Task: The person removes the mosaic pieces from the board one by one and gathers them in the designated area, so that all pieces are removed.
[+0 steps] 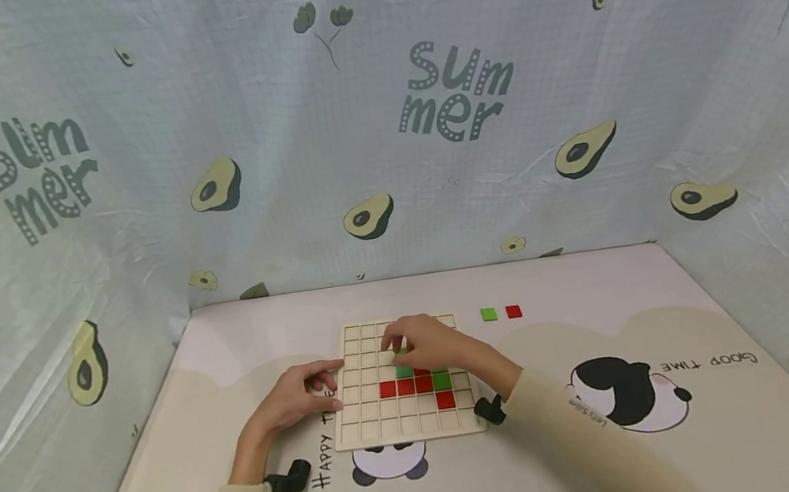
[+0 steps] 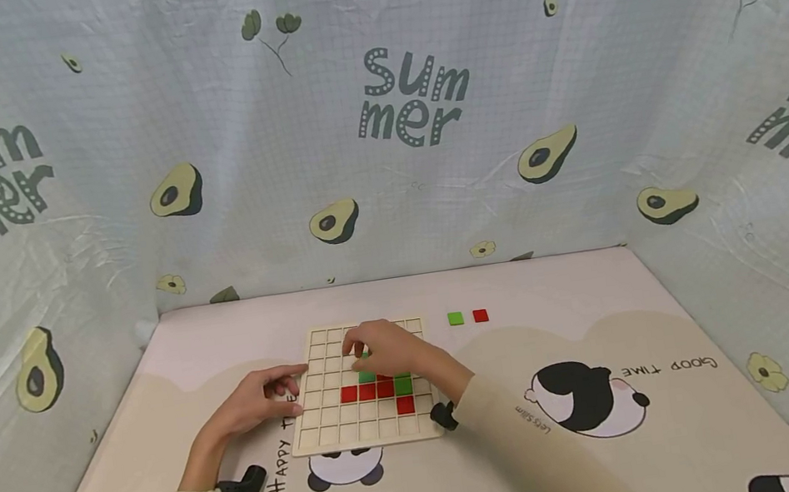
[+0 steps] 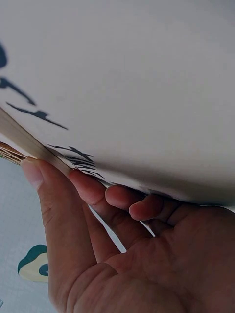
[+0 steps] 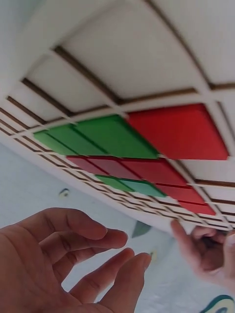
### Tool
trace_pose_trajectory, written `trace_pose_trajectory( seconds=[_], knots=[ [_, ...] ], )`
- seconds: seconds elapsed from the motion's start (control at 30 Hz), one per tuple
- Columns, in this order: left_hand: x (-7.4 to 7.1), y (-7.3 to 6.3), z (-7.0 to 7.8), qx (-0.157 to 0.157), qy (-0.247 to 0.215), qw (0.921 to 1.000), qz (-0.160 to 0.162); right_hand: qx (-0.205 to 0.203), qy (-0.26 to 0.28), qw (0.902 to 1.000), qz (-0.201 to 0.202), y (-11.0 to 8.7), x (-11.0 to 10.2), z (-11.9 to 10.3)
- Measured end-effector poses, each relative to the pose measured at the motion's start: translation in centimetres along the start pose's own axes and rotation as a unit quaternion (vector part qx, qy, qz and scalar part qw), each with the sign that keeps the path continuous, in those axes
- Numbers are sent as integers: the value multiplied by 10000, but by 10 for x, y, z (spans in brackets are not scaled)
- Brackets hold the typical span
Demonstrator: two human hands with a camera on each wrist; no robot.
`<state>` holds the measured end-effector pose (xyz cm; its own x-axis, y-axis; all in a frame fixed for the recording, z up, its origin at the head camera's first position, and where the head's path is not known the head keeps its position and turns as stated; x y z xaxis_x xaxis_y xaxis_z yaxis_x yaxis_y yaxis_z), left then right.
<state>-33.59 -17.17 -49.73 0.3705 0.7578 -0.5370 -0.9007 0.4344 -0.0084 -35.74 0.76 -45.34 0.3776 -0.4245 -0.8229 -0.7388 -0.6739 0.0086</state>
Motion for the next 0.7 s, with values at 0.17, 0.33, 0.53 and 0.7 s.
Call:
trace_pose_trajectory(
  seconds=[0.17, 0.33, 0.53, 0.7],
  knots=[
    [-1, 0, 2, -2, -24, 10000, -8, -70, -216, 9994, -247, 4, 13, -11],
    [-1, 0, 2, 10, -5, 10000, -9, 4, -441, 9973, -595, 5, 25, -15],
    [0, -1, 1, 17, -23, 10000, -3, 117, -581, 9952, -775, 3, 33, -15],
    [1, -2, 0, -13, -4, 10000, -4, 57, -627, 9952, -754, 2, 36, -17]
  ],
)
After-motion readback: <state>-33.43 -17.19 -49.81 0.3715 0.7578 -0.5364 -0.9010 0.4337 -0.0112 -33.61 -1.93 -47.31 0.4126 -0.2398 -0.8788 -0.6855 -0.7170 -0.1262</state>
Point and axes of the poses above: each hand's wrist, its own y-axis towards the middle knuckle, its own x-axis out of the palm, z = x × y, the point moved 10 cm from there along y, towards the middle knuckle
